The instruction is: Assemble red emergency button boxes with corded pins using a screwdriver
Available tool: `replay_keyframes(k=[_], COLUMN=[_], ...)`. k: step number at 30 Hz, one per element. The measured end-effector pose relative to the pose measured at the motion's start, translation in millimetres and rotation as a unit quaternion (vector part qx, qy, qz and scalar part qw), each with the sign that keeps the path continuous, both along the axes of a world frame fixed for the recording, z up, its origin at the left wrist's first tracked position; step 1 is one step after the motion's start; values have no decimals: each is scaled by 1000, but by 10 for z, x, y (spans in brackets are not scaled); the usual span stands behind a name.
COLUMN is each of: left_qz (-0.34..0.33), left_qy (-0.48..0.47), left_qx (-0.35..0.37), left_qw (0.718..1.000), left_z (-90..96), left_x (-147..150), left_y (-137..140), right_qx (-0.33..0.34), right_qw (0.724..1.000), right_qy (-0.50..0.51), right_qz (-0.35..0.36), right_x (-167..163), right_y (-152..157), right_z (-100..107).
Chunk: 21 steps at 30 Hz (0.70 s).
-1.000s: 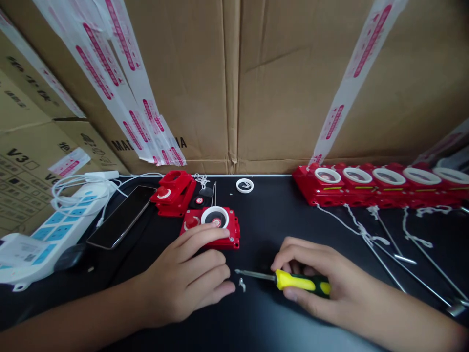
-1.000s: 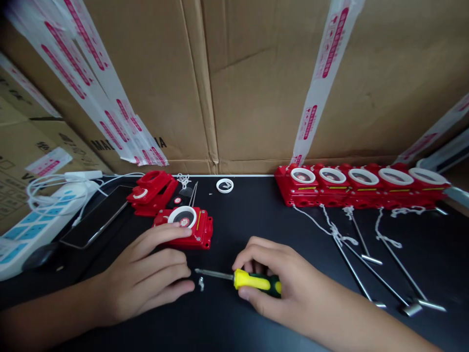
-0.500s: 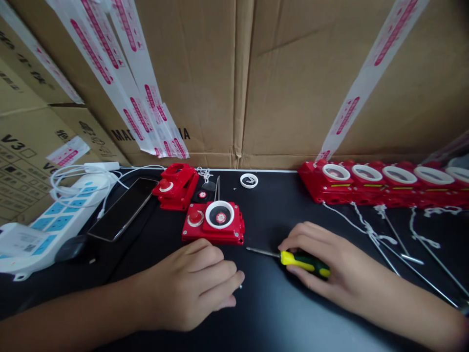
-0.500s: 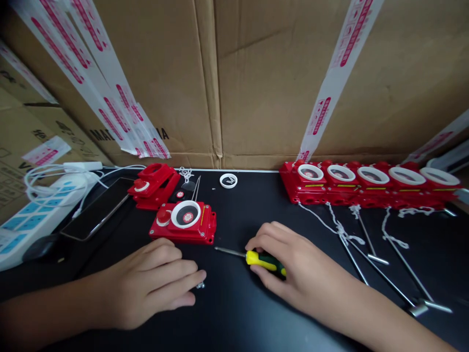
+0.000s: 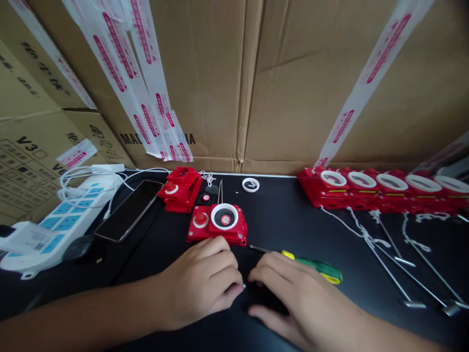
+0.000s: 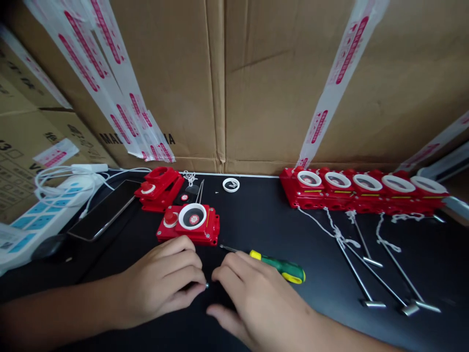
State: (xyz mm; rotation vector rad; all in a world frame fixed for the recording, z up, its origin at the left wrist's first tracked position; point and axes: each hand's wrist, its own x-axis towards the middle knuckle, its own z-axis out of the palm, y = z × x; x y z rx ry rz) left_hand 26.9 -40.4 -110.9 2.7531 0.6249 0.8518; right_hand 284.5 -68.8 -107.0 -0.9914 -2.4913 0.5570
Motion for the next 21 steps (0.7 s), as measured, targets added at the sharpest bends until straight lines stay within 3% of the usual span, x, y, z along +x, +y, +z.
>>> replay_keyframes(k=[4, 11, 21], left_qz=[-2, -22, -9], left_qy=[-32, -10, -62], left_qx=[4, 58, 14], left_qw=[999, 998, 998], left_z=[22, 43, 3], left_x=[0, -30, 0], left_y=[-20, -16, -46], right_qx=[-23, -108, -26], right_qw=[997, 988, 988], right_qy=[74, 108, 154], right_qz=[15, -9, -17], right_x=[-62, -137, -262], right_y=[10, -8, -42], right_z=[-113, 81, -28])
